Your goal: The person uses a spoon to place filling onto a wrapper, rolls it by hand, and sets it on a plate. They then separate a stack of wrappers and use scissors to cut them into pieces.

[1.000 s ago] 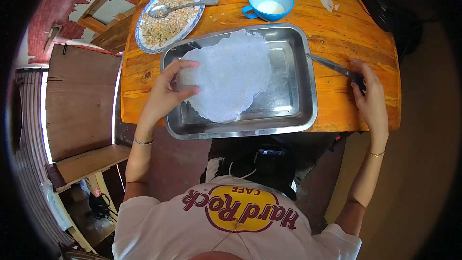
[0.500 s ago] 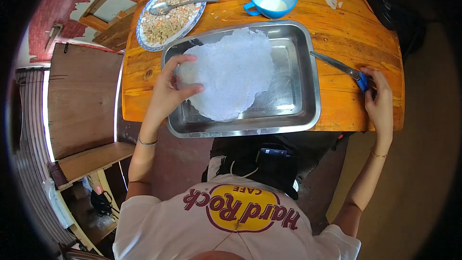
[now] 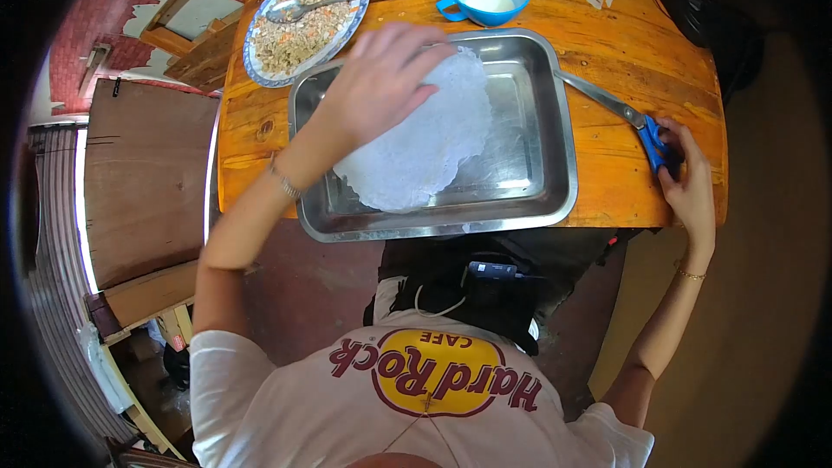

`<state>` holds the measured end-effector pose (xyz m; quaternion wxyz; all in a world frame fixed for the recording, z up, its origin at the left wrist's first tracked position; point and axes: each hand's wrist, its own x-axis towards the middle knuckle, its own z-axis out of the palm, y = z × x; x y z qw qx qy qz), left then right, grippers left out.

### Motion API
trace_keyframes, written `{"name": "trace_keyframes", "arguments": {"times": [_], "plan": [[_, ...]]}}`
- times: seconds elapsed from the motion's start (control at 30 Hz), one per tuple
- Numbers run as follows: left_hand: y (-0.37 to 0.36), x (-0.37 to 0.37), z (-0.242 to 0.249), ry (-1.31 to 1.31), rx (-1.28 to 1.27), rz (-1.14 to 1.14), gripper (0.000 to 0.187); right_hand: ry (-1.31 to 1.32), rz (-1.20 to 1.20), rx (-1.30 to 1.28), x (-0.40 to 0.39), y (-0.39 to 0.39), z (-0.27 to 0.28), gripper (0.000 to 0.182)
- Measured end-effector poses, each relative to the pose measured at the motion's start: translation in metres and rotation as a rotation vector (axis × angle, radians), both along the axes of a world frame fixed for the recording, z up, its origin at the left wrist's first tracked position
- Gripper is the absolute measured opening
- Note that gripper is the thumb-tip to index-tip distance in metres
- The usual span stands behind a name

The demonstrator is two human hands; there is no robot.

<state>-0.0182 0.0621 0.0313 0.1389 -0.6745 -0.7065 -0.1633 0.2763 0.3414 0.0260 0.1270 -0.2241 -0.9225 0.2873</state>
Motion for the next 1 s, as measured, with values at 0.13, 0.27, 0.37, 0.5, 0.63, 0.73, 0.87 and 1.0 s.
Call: {"name": "trace_keyframes", "arguments": {"times": [0.13, 0.27, 0.37, 0.5, 0.63, 0.73, 0.87, 1.0], "plan": [[0.037, -0.005, -0.006, 0.253, -0.192, -0.269, 0.037, 0.142, -0.018, -0.172, 0.009, -0.003, -0.007, 0.07], [0.047, -0.006, -0.003, 0.341, -0.336, -0.43, 0.032, 0.204, -0.001, -0.409, 0.021, -0.01, -0.002, 0.067], [0.051, -0.008, 0.001, 0.297, -0.403, -0.419, 0.03, 0.21, -0.03, -0.648, 0.025, -0.018, 0.004, 0.067], [0.055, -0.008, 0.008, 0.324, -0.468, -0.492, 0.027, 0.195, 0.097, -0.714, 0.021, -0.031, 0.015, 0.077], [0.053, -0.025, 0.032, 0.083, -0.597, -0.415, 0.024, 0.107, 0.179, -0.664, 0.011, -0.045, 0.03, 0.079], [0.041, -0.042, 0.042, -0.074, -0.511, -0.384, 0.019, 0.012, 0.141, -0.645, 0.002, -0.056, 0.045, 0.076], [0.046, -0.052, 0.065, -0.247, -0.622, -0.321, 0.015, -0.102, 0.213, -0.559, -0.015, -0.057, 0.056, 0.076], [0.044, -0.076, 0.05, -0.406, -0.547, -0.401, 0.012, -0.15, 0.33, -0.501, -0.034, -0.055, 0.055, 0.076]]}}
